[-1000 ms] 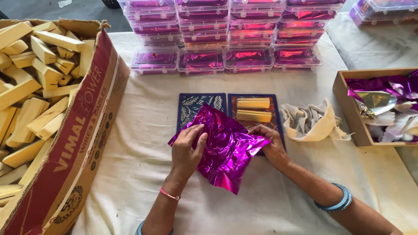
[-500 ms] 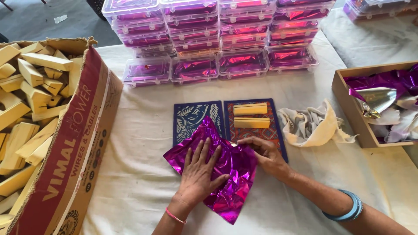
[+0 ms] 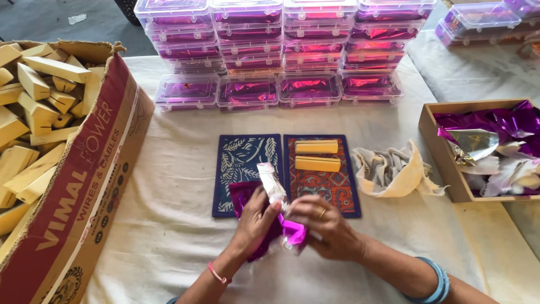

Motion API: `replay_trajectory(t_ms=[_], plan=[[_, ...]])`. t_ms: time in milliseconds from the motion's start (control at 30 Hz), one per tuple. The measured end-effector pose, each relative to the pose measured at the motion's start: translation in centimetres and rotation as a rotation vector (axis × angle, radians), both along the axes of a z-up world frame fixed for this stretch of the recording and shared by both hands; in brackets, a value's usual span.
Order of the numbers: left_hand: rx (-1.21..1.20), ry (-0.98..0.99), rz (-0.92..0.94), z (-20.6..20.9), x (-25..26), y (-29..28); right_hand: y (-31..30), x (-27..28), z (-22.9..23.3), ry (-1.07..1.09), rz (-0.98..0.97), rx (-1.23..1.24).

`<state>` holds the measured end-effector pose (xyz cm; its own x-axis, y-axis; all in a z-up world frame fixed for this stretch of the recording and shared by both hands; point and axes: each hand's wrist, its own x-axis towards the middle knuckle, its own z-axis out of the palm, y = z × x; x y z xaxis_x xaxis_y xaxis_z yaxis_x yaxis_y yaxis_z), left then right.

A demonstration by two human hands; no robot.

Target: The person wipes a small wooden block with a white cloth, then wraps it in a sheet of shiny purple foil. They repeat the process with a second wooden block, wrapping each one individually and placing the finished packages on the table.

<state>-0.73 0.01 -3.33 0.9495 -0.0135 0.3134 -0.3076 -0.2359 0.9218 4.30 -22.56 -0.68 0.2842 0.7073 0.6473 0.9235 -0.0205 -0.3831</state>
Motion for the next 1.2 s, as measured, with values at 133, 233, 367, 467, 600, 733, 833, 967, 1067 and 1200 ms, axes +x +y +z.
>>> replay_trajectory(t_ms=[133, 233, 367, 467, 600, 733, 833, 967, 1067, 1200], plan=[[-0.095, 0.11, 0.048, 1.7, -1.1, -0.7, 0.3, -2.1, 1.4, -0.083, 0.135, -0.118], [-0.287, 0.296, -0.042, -0.7, -0.9, -0.4, 0.4, -2.7, 1.9, -0.111, 0.23, -0.177], [-0.529, 0.218, -0.158, -8.3, 1.2, 2.9, -0.7, -1.9, -0.8, 0.028, 0.12, -0.022], [-0.895, 0.307, -0.218, -2.0, 0.1, 3.3, -0.9, -0.8, -2.2, 0.335, -0.074, 0.15], [-1.221, 0.545, -0.274, 3.9, -1.8, 2.2, -0.1, 1.3, -1.9, 1.134, 0.04, 0.226], [-1.332, 0.462, -0.627, -3.3, -1.2, 2.6, 0.4, 0.4, -0.7, 1.381, 0.322, 0.26], [-1.265, 0.584, -0.405, -2.2, -1.3, 2.3, 0.2, 0.2, -0.1, 1.552, 0.511, 0.163], [-1.218, 0.469, -0.415, 2.2, -1.4, 1.8, -0.2, 1.0, -0.6, 1.594, 0.521, 0.135], [-1.202, 0.498, -0.346, 5.4, -1.5, 1.6, -2.6, 2.6, -8.9, 1.604, 0.401, 0.048], [-1.047, 0.397, -0.262, -4.0, 1.4, 5.6, -1.9, 3.6, -9.9, 1.557, 0.341, 0.358]])
